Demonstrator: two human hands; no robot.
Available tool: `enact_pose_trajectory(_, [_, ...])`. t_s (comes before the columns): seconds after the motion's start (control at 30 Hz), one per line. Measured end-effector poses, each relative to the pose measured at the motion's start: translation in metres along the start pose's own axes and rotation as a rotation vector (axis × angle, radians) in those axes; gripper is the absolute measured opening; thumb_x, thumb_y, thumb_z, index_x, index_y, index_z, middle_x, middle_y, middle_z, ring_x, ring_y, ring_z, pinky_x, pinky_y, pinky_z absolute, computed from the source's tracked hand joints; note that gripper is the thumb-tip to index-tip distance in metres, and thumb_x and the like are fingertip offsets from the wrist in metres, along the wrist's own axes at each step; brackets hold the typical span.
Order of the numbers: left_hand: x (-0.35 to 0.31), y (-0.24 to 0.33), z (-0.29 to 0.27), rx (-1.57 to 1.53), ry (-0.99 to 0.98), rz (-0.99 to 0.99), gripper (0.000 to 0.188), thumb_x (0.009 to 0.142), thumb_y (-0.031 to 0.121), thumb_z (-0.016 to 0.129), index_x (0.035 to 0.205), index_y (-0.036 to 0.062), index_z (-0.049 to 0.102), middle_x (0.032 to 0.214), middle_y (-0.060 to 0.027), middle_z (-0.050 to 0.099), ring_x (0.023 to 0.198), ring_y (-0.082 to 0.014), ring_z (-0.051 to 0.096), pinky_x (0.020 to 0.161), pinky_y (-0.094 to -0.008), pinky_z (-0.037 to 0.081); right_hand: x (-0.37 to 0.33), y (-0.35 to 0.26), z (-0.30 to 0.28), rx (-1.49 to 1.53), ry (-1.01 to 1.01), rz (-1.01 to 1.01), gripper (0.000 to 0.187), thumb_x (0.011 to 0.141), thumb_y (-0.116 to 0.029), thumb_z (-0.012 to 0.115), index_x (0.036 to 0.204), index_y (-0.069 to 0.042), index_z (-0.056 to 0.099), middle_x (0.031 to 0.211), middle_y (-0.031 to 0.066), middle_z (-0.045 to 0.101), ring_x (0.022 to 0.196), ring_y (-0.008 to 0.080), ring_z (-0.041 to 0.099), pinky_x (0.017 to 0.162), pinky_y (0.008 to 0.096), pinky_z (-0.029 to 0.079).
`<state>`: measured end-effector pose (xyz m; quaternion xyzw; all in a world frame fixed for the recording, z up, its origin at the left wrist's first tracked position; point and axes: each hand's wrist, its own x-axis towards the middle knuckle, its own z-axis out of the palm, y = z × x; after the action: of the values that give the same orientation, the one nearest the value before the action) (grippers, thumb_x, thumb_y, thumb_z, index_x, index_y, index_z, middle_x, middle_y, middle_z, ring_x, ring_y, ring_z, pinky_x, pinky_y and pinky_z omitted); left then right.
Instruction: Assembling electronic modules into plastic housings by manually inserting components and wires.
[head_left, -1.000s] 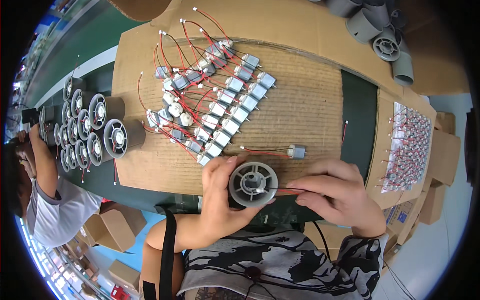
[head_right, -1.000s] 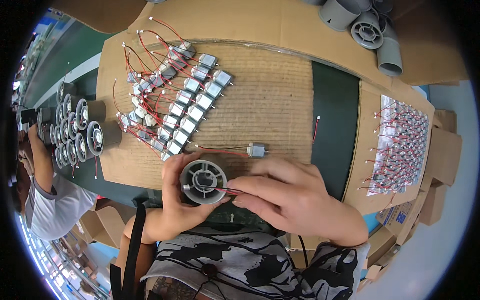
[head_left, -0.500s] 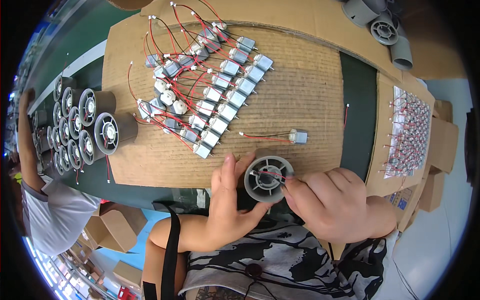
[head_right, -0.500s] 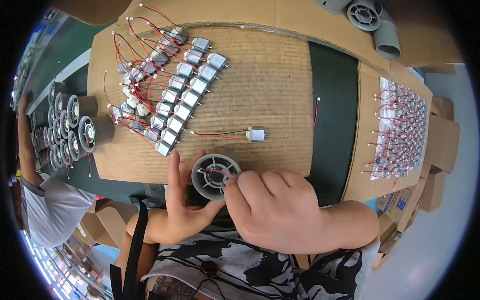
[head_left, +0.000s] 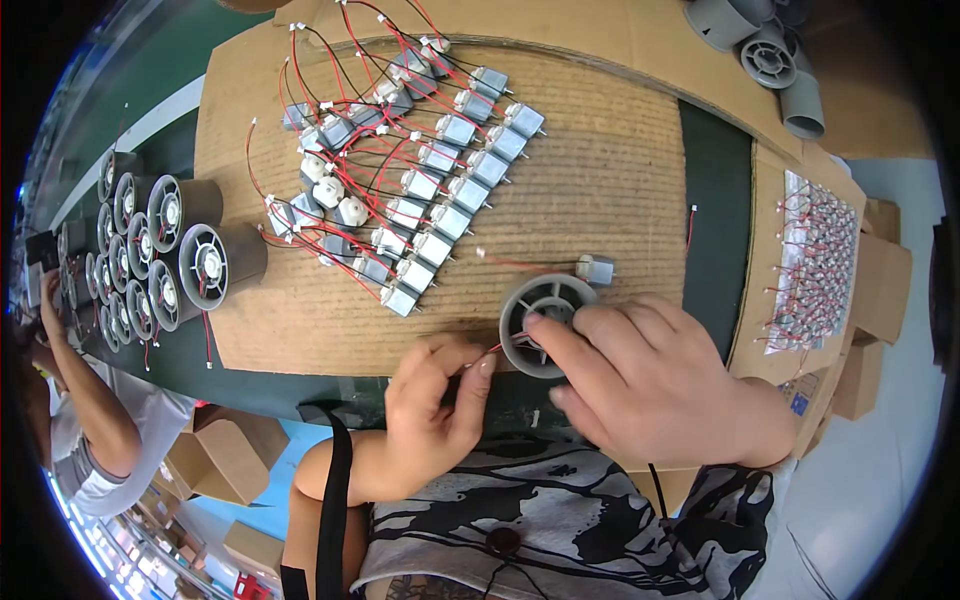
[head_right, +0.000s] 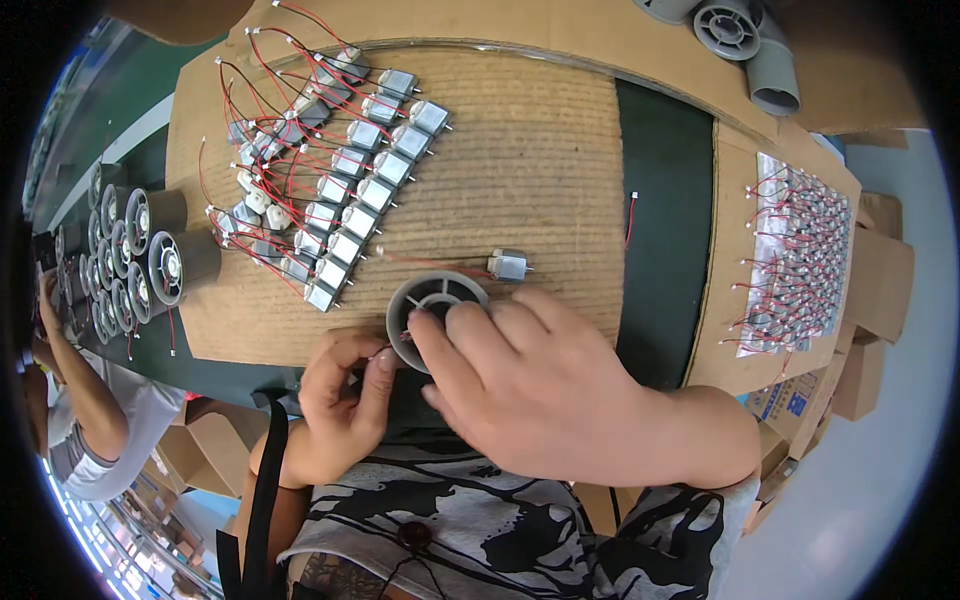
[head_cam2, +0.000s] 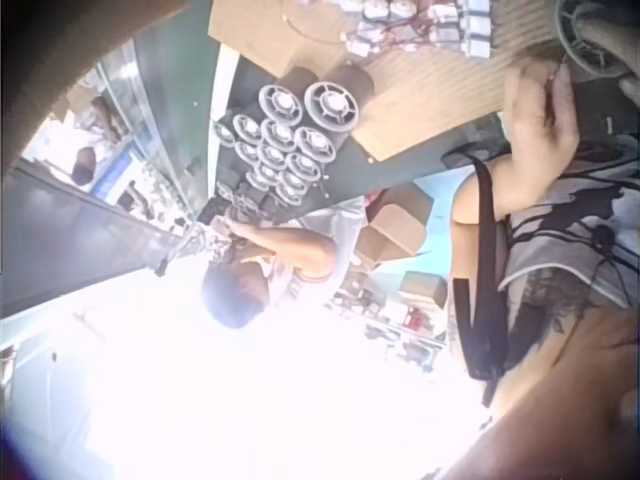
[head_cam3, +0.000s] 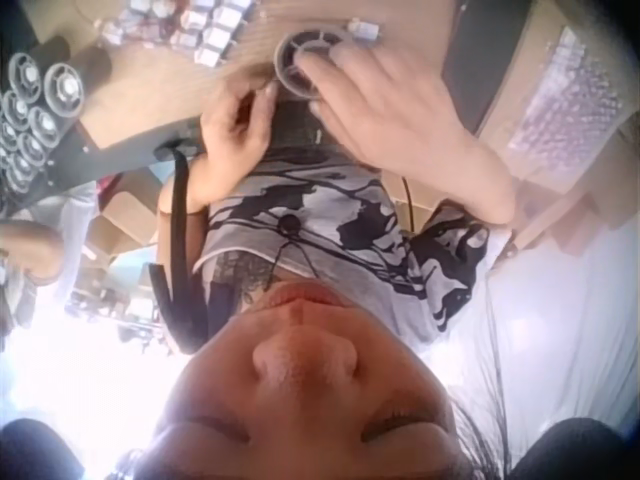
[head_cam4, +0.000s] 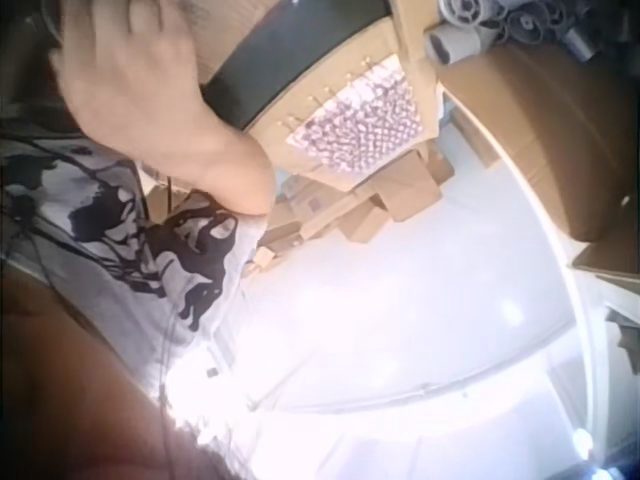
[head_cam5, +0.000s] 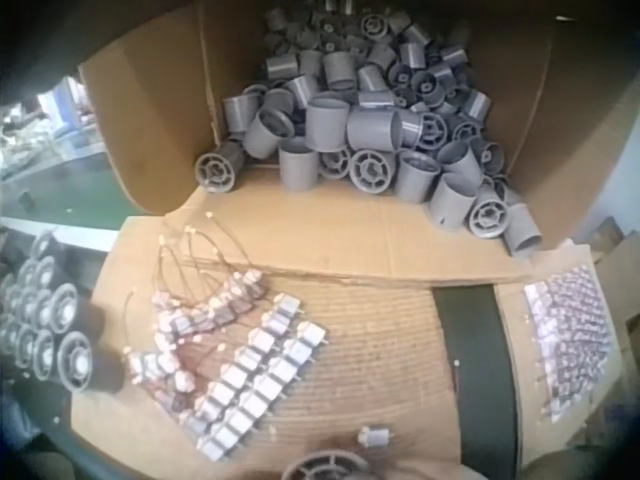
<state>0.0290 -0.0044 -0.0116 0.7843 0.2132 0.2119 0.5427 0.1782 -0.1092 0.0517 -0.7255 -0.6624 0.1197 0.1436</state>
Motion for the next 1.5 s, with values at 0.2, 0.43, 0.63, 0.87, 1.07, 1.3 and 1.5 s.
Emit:
enact_pose_trajectory(0.2, [0.002, -0.001, -0.007, -0.017, -0.058, 0.096, 0.013, 0.067, -0.005, 0.061, 0.076, -0.0017, 0.052, 0.079, -0.0139, 0.053, 0.067, -0.0239, 0.053, 0.057, -0.0277, 0.042, 0.001, -0.011, -0.011, -0.477, 0.040, 0.001, 0.034, 0.059, -0.013, 0.055, 0.090, -0.001, 0.057, 0.078, 0.0077, 0.048, 0.063, 0.0163, 0.046, 0.057, 0.0252, 0.037])
enact_pose_trajectory(0.43, [0.007, -0.004, -0.008, -0.049, -0.114, 0.043, 0.012, 0.068, -0.006, 0.058, 0.078, -0.0021, 0.051, 0.084, -0.0145, 0.053, 0.076, -0.0267, 0.054, 0.062, -0.0287, 0.043, -0.001, -0.003, 0.001, -0.369, 0.230, -0.072, 0.028, 0.066, -0.017, 0.060, 0.088, -0.002, 0.058, 0.075, 0.0049, 0.052, 0.054, 0.0119, 0.047, 0.049, 0.0226, 0.037])
enact_pose_trajectory(0.63, [0.009, -0.004, -0.011, 0.040, -0.073, 0.040, 0.009, 0.067, -0.008, 0.058, 0.071, -0.0027, 0.052, 0.079, -0.0134, 0.051, 0.069, -0.0253, 0.052, 0.059, -0.0290, 0.042, -0.002, 0.003, 0.018, 0.146, 0.249, 0.027, 0.032, 0.059, -0.013, 0.066, 0.088, -0.001, 0.058, 0.075, 0.0053, 0.054, 0.056, 0.0147, 0.050, 0.050, 0.0233, 0.041])
enact_pose_trajectory(0.87, [0.010, 0.016, -0.013, 0.304, -0.051, 0.009, 0.041, 0.059, 0.004, 0.067, 0.096, -0.0021, 0.050, 0.092, -0.0143, 0.051, 0.082, -0.0281, 0.046, 0.070, -0.0354, 0.037, -0.002, 0.005, 0.033, -0.077, 0.383, -0.073, 0.032, 0.063, -0.019, 0.063, 0.090, -0.002, 0.058, 0.083, 0.0075, 0.055, 0.059, 0.0158, 0.051, 0.061, 0.0280, 0.042])
enact_pose_trajectory(1.07, [0.020, 0.022, -0.004, 0.481, -0.144, 0.217, 0.068, 0.052, 0.023, 0.071, 0.110, -0.0013, 0.044, 0.110, -0.0129, 0.047, 0.085, -0.0264, 0.044, 0.073, -0.0345, 0.029, 0.002, 0.006, 0.021, -0.059, 0.138, -0.085, 0.047, 0.066, -0.038, 0.058, 0.099, -0.004, 0.056, 0.107, 0.0149, 0.047, 0.084, 0.0251, 0.052, 0.088, 0.0436, 0.031])
enact_pose_trajectory(1.3, [-0.006, -0.003, -0.049, 0.336, 0.299, 0.195, 0.067, 0.061, 0.001, 0.070, 0.115, 0.0004, 0.030, 0.109, -0.0181, 0.043, 0.095, -0.0244, 0.046, 0.082, -0.0345, 0.036, -0.013, 0.034, 0.021, 0.036, 0.183, 0.283, 0.049, 0.058, -0.016, 0.069, 0.103, -0.005, 0.053, 0.100, 0.0119, 0.045, 0.081, 0.0244, 0.048, 0.069, 0.0337, 0.039])
enact_pose_trajectory(1.5, [0.000, -0.031, -0.080, 0.278, 0.661, 0.020, 0.045, 0.070, -0.005, 0.060, 0.108, 0.0017, 0.036, 0.120, -0.0176, 0.031, 0.102, -0.0208, 0.043, 0.086, -0.0309, 0.036, 0.010, 0.058, 0.038, 0.244, 0.517, 0.169, 0.015, 0.067, -0.004, 0.061, 0.079, -0.004, 0.053, 0.071, 0.0038, 0.053, 0.062, 0.0146, 0.051, 0.057, 0.0250, 0.040])
